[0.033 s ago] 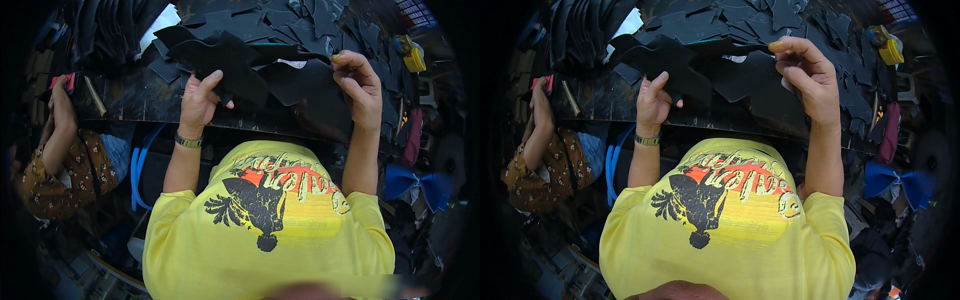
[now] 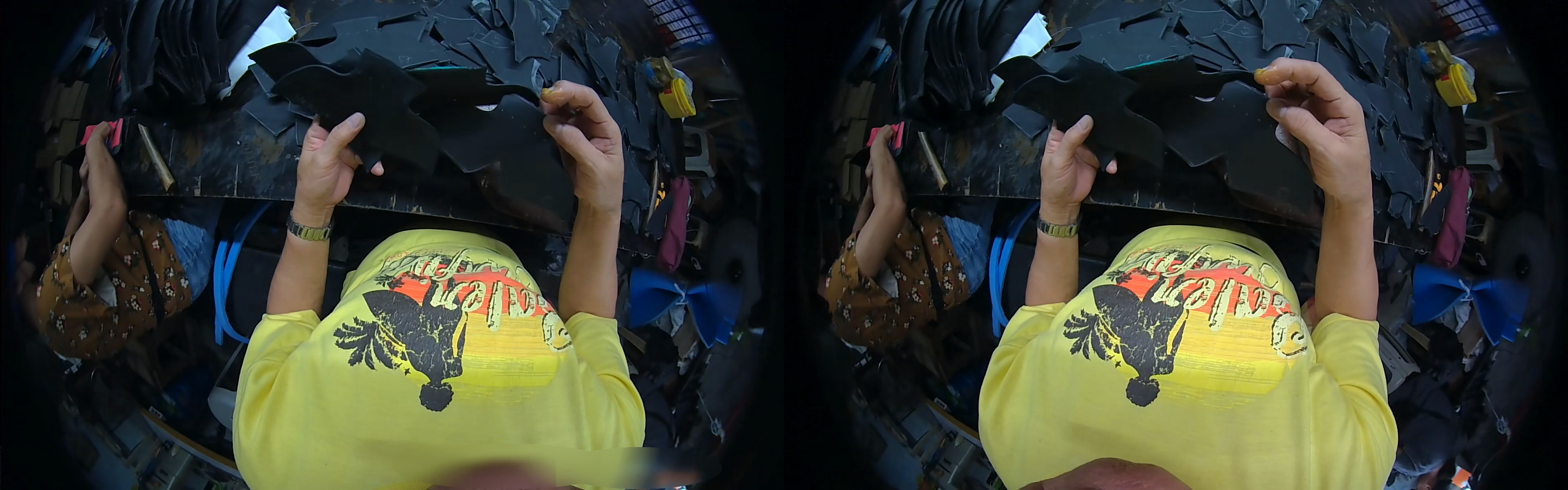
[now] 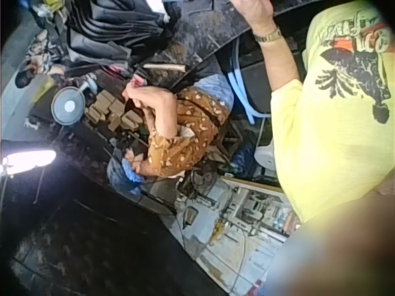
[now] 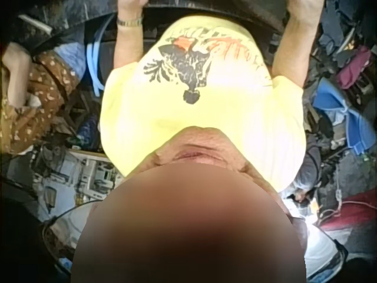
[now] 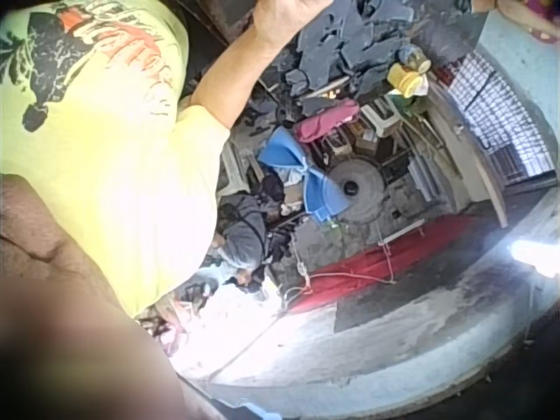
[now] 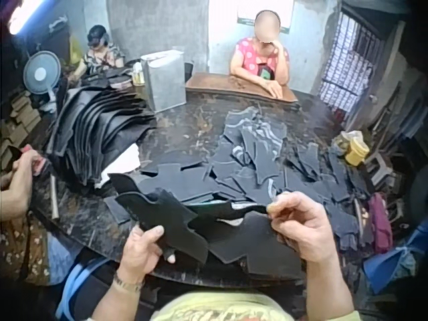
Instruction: The person sorts and stacks pre-cut black and green leather pieces on a workbench. They repeatedly pick up pieces, separate them by color, and arrange them into neat piles.
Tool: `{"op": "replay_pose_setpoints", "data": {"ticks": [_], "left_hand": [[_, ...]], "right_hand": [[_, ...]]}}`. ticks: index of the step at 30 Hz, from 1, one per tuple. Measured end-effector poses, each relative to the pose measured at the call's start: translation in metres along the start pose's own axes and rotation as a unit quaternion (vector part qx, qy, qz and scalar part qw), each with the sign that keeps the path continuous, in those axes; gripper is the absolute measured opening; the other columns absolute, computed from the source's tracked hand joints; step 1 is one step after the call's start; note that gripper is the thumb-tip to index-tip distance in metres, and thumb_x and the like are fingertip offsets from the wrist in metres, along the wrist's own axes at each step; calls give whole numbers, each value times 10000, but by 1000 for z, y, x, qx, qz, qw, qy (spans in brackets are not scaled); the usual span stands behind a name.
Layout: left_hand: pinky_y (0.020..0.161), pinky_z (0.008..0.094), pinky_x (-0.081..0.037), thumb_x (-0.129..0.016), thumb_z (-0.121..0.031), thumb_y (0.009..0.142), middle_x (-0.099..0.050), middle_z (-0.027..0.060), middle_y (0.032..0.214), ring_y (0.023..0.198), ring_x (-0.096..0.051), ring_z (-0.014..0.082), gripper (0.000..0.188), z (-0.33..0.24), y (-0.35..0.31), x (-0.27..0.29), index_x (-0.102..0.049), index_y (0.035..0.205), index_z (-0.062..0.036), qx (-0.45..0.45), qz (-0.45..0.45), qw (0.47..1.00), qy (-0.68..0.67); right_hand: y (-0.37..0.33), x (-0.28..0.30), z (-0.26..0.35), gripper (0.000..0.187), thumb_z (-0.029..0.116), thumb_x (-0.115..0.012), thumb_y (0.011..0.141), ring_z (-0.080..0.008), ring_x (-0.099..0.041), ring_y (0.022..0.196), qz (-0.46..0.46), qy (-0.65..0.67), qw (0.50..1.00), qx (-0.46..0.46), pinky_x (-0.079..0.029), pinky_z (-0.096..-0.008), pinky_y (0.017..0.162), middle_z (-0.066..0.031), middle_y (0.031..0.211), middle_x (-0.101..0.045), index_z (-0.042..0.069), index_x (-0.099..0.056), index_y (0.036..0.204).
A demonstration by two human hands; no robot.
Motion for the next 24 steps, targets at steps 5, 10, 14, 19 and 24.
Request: {"op": "replay_pose_setpoints", "data": {"ticks": [5, 10, 14, 19, 24], "left_hand": [[487, 334, -581, -593, -49, 950, -707, 98, 1047, 825, -716, 206, 196, -13, 5, 4, -627, 1143, -56, -48, -37, 998, 18], [475, 340, -579, -626, -47, 927, -721, 90, 978, 787, -719, 199, 133, -65, -9, 34, -686, 1039, -88, -153, -102, 979, 85], [515, 298, -441, -591, -143, 968, -694, 0, 1105, 957, -663, 164, 161, -107, -32, 60, -665, 1109, -171, -167, -149, 967, 123], [453, 290, -456, -596, -129, 965, -700, 22, 1031, 871, -681, 165, 206, -128, -56, 72, -616, 1165, -172, -199, -204, 955, 82], [455, 282, -449, -618, -113, 947, -703, 22, 1020, 820, -683, 155, 202, -152, -78, 78, -622, 1141, -171, -270, -259, 917, 140]], "right_hand": [[6, -5, -4, 321, -43, -575, 855, -79, -579, 937, 25, -4, 1000, -1, -471, -197, 791, -35, 1075, -654, 22, -650, 1160], [9, 4, 0, 321, -50, -574, 851, -80, -566, 970, 18, -12, 1000, -18, -455, -208, 861, -19, 1034, -629, 28, -652, 1153], [28, 21, 8, 282, 18, -632, 891, -102, -602, 943, -88, -72, 993, 26, -478, -215, 868, -33, 1077, -646, 64, -671, 1166], [85, -10, -31, 286, -33, -669, 842, -57, -540, 802, -96, 12, 995, -6, -431, -191, 696, 22, 905, -591, 54, -651, 1114], [139, -44, -75, 302, -63, -657, 783, -76, -537, 800, -67, 65, 996, -13, -430, -200, 717, 15, 934, -583, 64, -660, 1058]]}}
Point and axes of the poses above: each hand's wrist, its own y-axis towards the middle knuckle, its own x-axis out of the back of the hand, z = x × y, the point moved 9 cm from there along y, towards the middle knuckle
